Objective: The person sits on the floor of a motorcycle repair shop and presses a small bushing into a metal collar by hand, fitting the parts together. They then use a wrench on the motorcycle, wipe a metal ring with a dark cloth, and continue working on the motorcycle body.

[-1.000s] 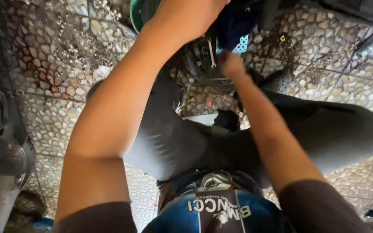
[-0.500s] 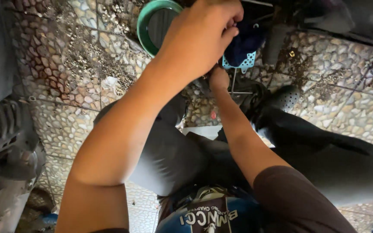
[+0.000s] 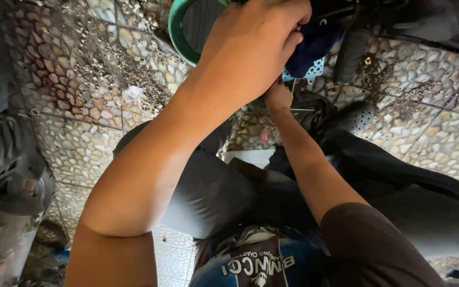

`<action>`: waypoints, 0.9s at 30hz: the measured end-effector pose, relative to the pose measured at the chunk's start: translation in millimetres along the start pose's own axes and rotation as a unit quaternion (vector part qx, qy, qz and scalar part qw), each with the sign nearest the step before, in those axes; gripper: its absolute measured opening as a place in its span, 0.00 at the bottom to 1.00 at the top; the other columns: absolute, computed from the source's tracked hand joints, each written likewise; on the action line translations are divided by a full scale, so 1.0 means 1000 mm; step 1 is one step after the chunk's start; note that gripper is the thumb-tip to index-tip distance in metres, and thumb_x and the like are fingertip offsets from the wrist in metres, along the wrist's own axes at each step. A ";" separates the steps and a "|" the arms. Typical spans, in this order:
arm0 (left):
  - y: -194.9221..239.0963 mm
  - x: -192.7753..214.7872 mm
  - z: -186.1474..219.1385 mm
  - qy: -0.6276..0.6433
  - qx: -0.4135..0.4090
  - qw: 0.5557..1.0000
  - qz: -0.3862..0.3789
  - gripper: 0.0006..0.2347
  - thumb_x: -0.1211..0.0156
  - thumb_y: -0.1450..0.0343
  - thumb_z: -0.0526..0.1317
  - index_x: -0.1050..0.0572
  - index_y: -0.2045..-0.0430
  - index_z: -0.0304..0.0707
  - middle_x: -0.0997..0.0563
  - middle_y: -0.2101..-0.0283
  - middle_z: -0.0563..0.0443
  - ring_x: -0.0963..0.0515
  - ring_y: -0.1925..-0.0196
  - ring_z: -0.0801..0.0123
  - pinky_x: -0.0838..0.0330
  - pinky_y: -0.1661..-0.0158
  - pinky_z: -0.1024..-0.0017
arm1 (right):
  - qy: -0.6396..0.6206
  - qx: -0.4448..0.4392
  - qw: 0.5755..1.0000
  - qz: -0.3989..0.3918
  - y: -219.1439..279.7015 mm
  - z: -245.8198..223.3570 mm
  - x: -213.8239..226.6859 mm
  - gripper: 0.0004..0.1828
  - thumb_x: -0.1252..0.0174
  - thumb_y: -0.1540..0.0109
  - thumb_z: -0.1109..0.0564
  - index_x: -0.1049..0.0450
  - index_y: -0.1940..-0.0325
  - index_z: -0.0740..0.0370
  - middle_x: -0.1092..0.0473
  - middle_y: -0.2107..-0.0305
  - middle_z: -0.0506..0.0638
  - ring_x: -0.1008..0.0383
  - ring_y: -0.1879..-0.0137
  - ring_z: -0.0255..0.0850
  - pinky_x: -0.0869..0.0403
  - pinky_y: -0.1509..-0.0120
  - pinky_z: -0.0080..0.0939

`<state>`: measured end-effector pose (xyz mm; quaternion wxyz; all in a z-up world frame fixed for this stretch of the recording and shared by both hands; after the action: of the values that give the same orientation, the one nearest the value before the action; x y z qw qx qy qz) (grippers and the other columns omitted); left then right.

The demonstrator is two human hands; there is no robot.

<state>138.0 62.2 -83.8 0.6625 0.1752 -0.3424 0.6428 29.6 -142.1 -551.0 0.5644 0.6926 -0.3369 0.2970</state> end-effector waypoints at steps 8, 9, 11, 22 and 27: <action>0.000 -0.009 -0.006 -0.022 0.009 1.000 0.009 0.07 0.31 0.29 0.36 0.24 0.62 0.41 0.19 0.60 0.48 0.19 0.57 0.49 0.25 0.59 0.54 | 0.126 0.255 0.957 0.061 -0.042 -0.028 -0.091 0.15 0.46 0.36 0.51 0.22 0.48 0.58 0.24 0.48 0.57 0.22 0.44 0.51 0.24 0.43 0.50; 0.001 -0.008 -0.006 -0.023 0.012 1.000 0.016 0.07 0.31 0.29 0.36 0.24 0.62 0.41 0.19 0.60 0.48 0.19 0.57 0.49 0.25 0.59 0.54 | 0.144 0.299 0.937 0.112 -0.050 -0.028 -0.107 0.19 0.46 0.39 0.50 0.23 0.47 0.60 0.25 0.48 0.57 0.23 0.44 0.50 0.24 0.44 0.49; 0.000 -0.006 -0.008 -0.016 0.025 1.000 -0.006 0.07 0.31 0.29 0.36 0.23 0.62 0.41 0.19 0.60 0.48 0.19 0.57 0.49 0.25 0.59 0.54 | 0.185 0.329 0.915 0.145 -0.051 -0.028 -0.097 0.19 0.46 0.38 0.52 0.23 0.45 0.59 0.25 0.45 0.56 0.23 0.41 0.49 0.25 0.41 0.48; 0.000 -0.007 -0.010 -0.004 0.021 1.000 -0.017 0.07 0.31 0.27 0.36 0.24 0.59 0.41 0.19 0.58 0.47 0.18 0.58 0.50 0.23 0.60 0.55 | 0.163 0.200 0.956 -0.137 -0.030 -0.020 -0.052 0.15 0.51 0.28 0.59 0.24 0.40 0.62 0.26 0.41 0.61 0.24 0.38 0.56 0.24 0.37 0.55; -0.001 -0.007 -0.010 -0.013 0.014 1.000 -0.018 0.08 0.32 0.28 0.34 0.24 0.59 0.39 0.18 0.61 0.48 0.17 0.60 0.51 0.25 0.64 0.57 | -0.432 0.104 0.895 0.024 0.010 -0.014 0.019 0.24 0.51 0.28 0.61 0.39 0.27 0.64 0.47 0.28 0.65 0.42 0.28 0.63 0.36 0.32 0.58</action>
<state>141.6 63.8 -95.8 0.6671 0.1992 -0.3385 0.6331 32.2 -132.0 -527.5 0.2805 0.7992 -0.5313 0.0155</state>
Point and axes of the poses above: each hand's wrist, its own y-axis away from the middle knuckle, its own x-axis out of the back of the hand, z = x × y, the point moved 6 cm from there along -y, towards the middle knuckle
